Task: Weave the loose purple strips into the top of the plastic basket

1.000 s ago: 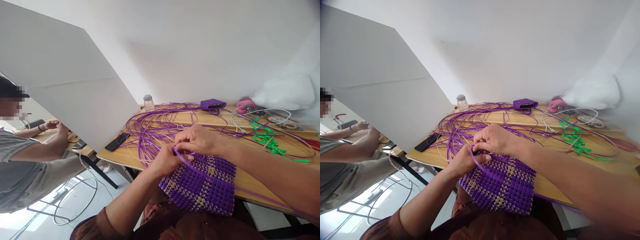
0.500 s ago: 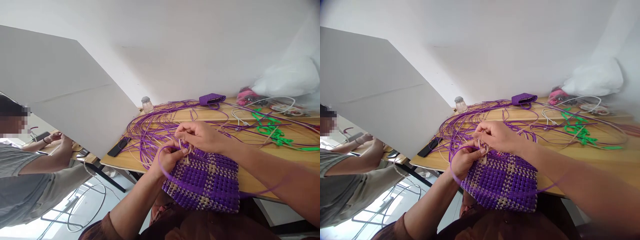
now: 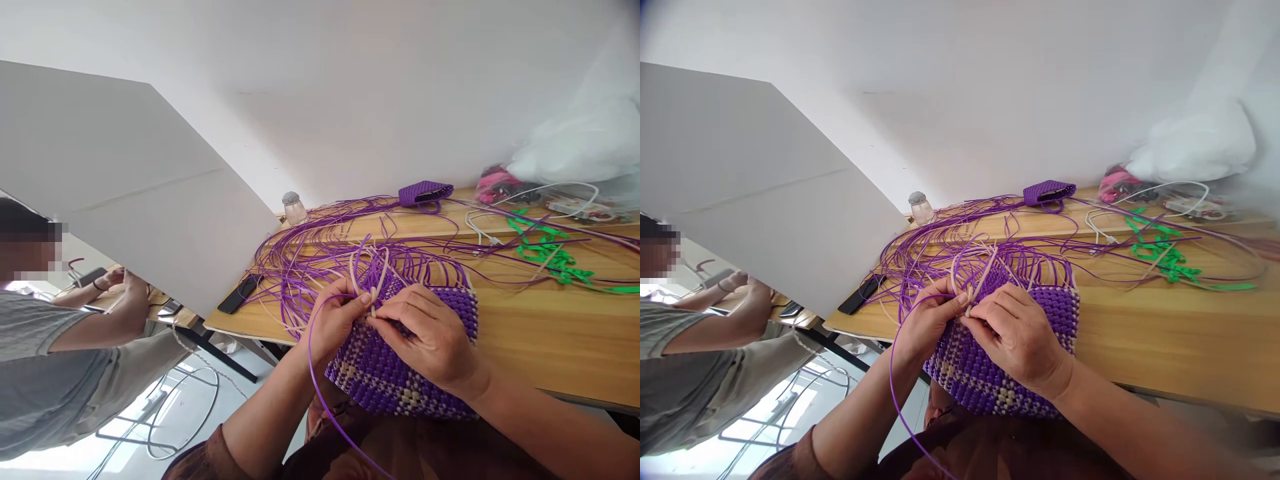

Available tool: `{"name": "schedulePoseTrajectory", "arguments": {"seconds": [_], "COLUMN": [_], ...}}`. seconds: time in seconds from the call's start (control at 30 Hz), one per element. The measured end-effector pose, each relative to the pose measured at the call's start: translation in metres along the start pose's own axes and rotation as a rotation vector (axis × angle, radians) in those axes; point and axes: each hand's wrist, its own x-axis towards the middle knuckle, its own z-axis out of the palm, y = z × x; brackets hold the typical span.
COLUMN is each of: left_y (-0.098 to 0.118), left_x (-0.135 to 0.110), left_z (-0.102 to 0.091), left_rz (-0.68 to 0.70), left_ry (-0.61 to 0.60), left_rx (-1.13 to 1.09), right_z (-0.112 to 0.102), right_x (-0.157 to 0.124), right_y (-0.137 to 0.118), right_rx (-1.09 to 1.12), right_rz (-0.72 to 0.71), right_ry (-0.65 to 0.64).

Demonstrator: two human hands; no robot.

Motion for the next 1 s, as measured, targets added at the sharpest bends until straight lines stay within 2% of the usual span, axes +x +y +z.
{"name": "schedulePoseTrajectory", "arguments": {"seconds": [0.1,0.27,0.33,0.4,0.47,0.53,0.63,0.7,0.83,0.9,1.0], "left_y": [-0.004,-0.01,-0.011,-0.009,-0.007,-0.007,-0.01,-0.012,-0.013,-0.011,-0.008], "left_x": [-0.001,-0.001,-0.001,-0.001,-0.002,-0.003,-0.007,-0.01,-0.015,-0.016,-0.015], "left_z": [-0.003,-0.008,-0.008,-0.007,-0.006,-0.004,-0.002,-0.001,-0.001,-0.003,-0.006], "left_rz": [0.028,0.049,0.104,0.183,0.244,0.28,0.309,0.314,0.325,0.312,0.211], "left_ry": [-0.011,-0.057,-0.054,-0.045,-0.024,0.02,0.092,0.105,0.085,0.075,0.029], "left_rx": [0.016,-0.008,0.016,0.081,0.17,0.255,0.346,0.362,0.359,0.366,0.354], "right_z": [-0.001,-0.009,-0.011,-0.013,-0.013,-0.012,-0.013,-0.015,-0.019,-0.021,-0.023], "right_x": [0.002,-0.007,-0.01,-0.011,-0.012,-0.012,-0.015,-0.017,-0.019,-0.019,-0.018], "right_y": [-0.009,-0.025,-0.028,-0.029,-0.03,-0.031,-0.035,-0.038,-0.038,-0.036,-0.034], "right_rx": [0.064,0.13,0.165,0.21,0.252,0.29,0.348,0.391,0.476,0.489,0.489], "right_rz": [0.098,0.264,0.237,0.177,0.179,0.316,0.592,0.707,0.82,0.841,0.846], "right_ry": [0.008,-0.2,-0.187,-0.118,-0.087,-0.137,-0.279,-0.348,-0.449,-0.456,-0.429]}}
